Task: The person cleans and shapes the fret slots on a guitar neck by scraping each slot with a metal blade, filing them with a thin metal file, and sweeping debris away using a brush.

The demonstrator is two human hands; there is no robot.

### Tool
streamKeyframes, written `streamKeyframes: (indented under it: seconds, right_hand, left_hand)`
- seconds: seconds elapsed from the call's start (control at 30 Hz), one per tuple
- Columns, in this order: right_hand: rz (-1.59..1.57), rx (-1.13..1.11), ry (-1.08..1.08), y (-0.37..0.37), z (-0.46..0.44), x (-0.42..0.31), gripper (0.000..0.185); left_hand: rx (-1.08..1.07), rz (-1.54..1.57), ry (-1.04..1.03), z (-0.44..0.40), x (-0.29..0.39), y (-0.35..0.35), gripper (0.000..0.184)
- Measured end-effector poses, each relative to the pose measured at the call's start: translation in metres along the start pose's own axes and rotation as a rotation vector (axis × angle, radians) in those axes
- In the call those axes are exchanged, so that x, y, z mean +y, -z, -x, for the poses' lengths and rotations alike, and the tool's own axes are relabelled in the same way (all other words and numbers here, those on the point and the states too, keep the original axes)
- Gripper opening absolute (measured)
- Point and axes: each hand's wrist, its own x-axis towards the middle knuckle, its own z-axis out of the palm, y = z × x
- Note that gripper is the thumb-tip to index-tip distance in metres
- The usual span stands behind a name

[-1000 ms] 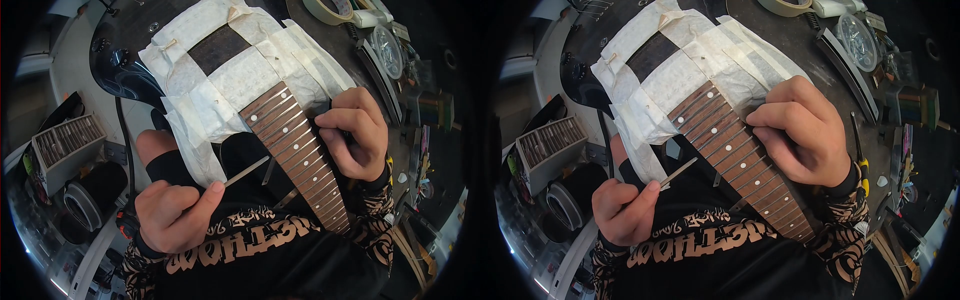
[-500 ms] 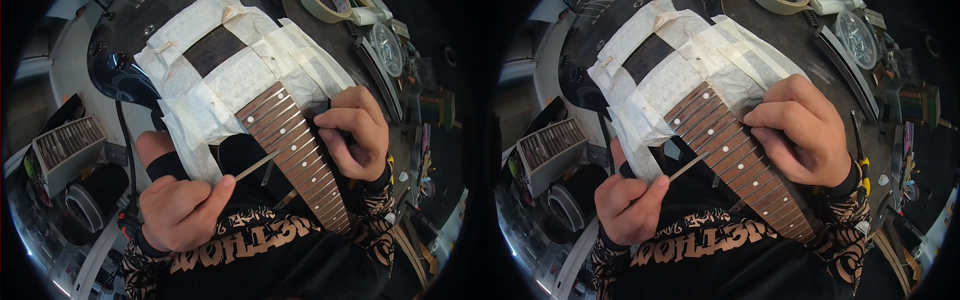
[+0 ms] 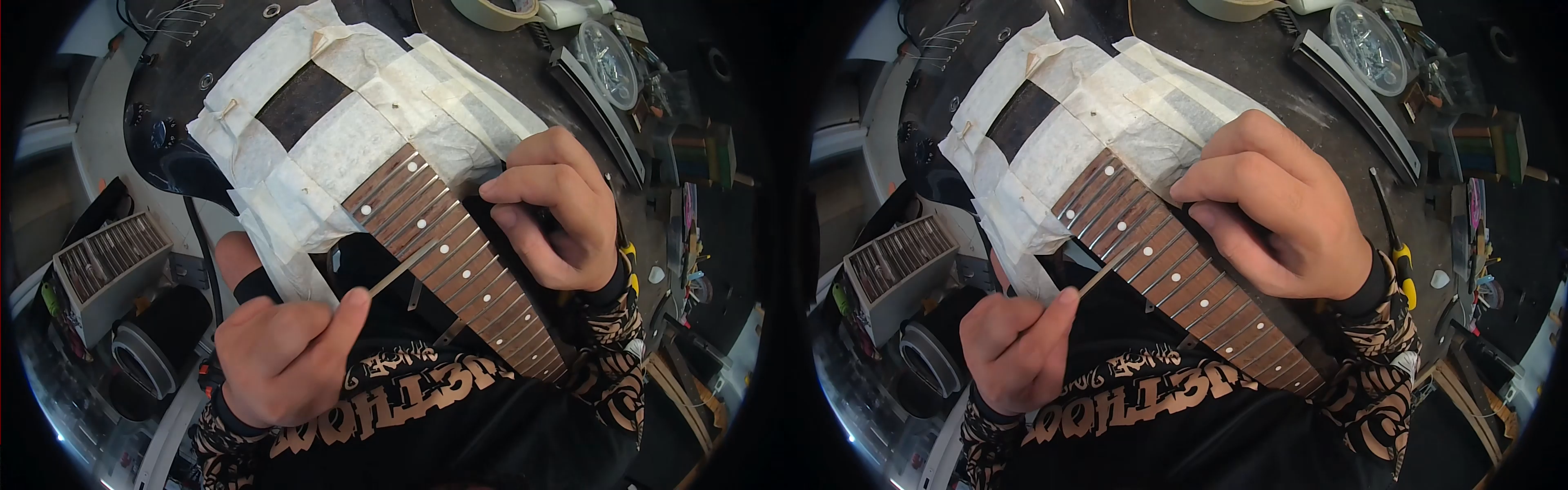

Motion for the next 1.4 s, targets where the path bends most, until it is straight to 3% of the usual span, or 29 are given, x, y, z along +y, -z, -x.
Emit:
streamKeyframes:
  seconds: [0.53, 0.63, 0.8, 0.93, 1.03, 1.2, 1.3, 1.4]
  right_hand:
    - [-0.009, 0.001, 0.014, 0.007, 0.0, 0.003, 0.043]
    - [-0.013, 0.013, 0.02, 0.006, 0.001, 0.005, 0.043]
    - [-0.034, 0.015, -0.022, 0.004, 0.002, 0.003, 0.042]
    - [-0.047, 0.015, -0.041, 0.004, 0.004, 0.003, 0.041]
    - [-0.104, 0.045, -0.073, 0.003, 0.004, 0.002, 0.039]
    - [-0.182, 0.171, -0.195, 0.013, 0.001, -0.015, 0.035]
    - [0.267, -0.133, -0.38, 0.059, 0.002, -0.043, 0.026]
    - [0.706, -0.436, -0.584, 0.074, 0.041, -0.06, 0.032]
  left_hand:
    - [-0.063, 0.016, 0.036, -0.032, 0.009, -0.005, 0.053]
    - [-0.018, -0.027, 0.002, -0.008, 0.004, 0.002, 0.058]
    - [0.021, -0.048, -0.062, -0.036, 0.002, -0.018, 0.057]
    - [0.028, -0.066, -0.051, -0.007, -0.002, -0.01, 0.059]
    - [-0.037, -0.056, 0.099, 0.038, 0.011, 0.015, 0.051]
    - [0.086, 0.002, 0.145, 0.072, 0.013, 0.016, 0.047]
    - [0.186, 0.037, 0.159, 0.087, 0.014, 0.01, 0.045]
    - [0.273, 0.098, 0.189, 0.102, 0.015, -0.001, 0.044]
